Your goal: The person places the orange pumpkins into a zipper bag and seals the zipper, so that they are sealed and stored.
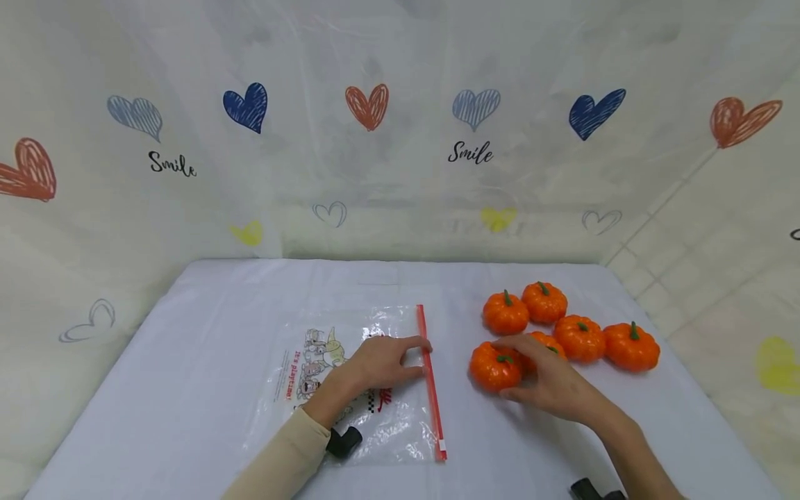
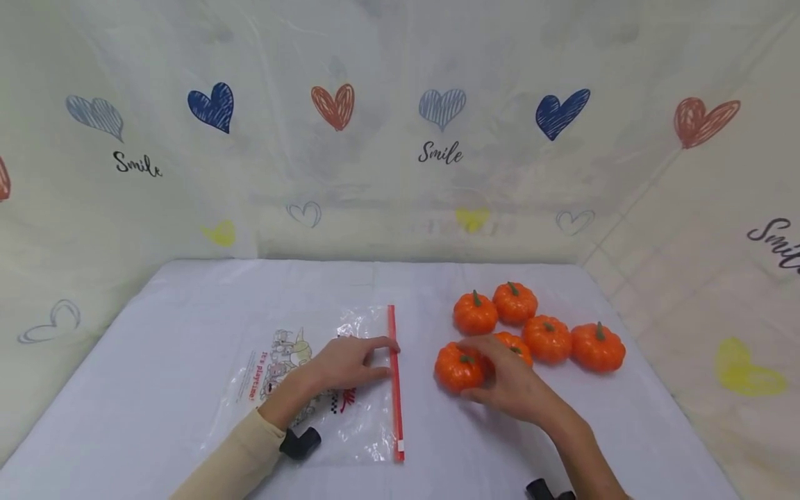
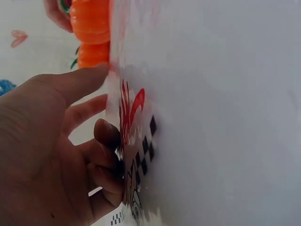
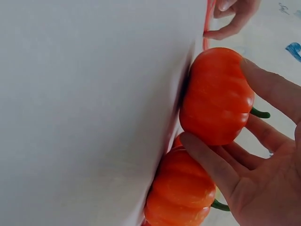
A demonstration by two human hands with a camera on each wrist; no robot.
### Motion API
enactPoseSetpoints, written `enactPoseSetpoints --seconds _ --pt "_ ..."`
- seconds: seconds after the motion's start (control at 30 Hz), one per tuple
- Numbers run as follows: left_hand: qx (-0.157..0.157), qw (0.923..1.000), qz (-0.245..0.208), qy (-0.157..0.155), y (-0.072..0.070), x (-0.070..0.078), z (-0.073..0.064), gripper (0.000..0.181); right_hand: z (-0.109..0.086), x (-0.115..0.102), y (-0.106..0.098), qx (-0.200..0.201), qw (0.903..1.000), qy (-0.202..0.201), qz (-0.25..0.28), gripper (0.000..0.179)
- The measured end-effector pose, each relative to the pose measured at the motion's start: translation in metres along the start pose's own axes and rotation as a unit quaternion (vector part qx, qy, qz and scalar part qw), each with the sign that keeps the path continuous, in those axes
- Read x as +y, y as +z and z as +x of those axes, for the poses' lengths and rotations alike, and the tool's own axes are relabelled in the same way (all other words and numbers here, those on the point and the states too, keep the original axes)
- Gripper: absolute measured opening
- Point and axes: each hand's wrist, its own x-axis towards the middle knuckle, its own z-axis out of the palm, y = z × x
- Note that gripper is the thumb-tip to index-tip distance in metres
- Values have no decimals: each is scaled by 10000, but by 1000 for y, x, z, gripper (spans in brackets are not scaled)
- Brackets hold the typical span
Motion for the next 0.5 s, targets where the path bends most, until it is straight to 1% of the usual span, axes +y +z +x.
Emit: enactPoseSetpoints --seconds 0.1,0.17,0.33,0.5 --pt "-16 9999 -87 -107 0 -1 0 61 1 0 2 26 10000 32 3 71" --pt "-13 9997 -178 -186 1 -2 0 68 1 0 4 47 10000 43 -18 71" --pt "73 9988 -428 -245 3 -4 -2 69 4 -1 5 140 9999 14 -94 70" --pt "189 9964 -752 -334 6 -9 -2 76 6 -3 6 162 9998 64 -88 69"
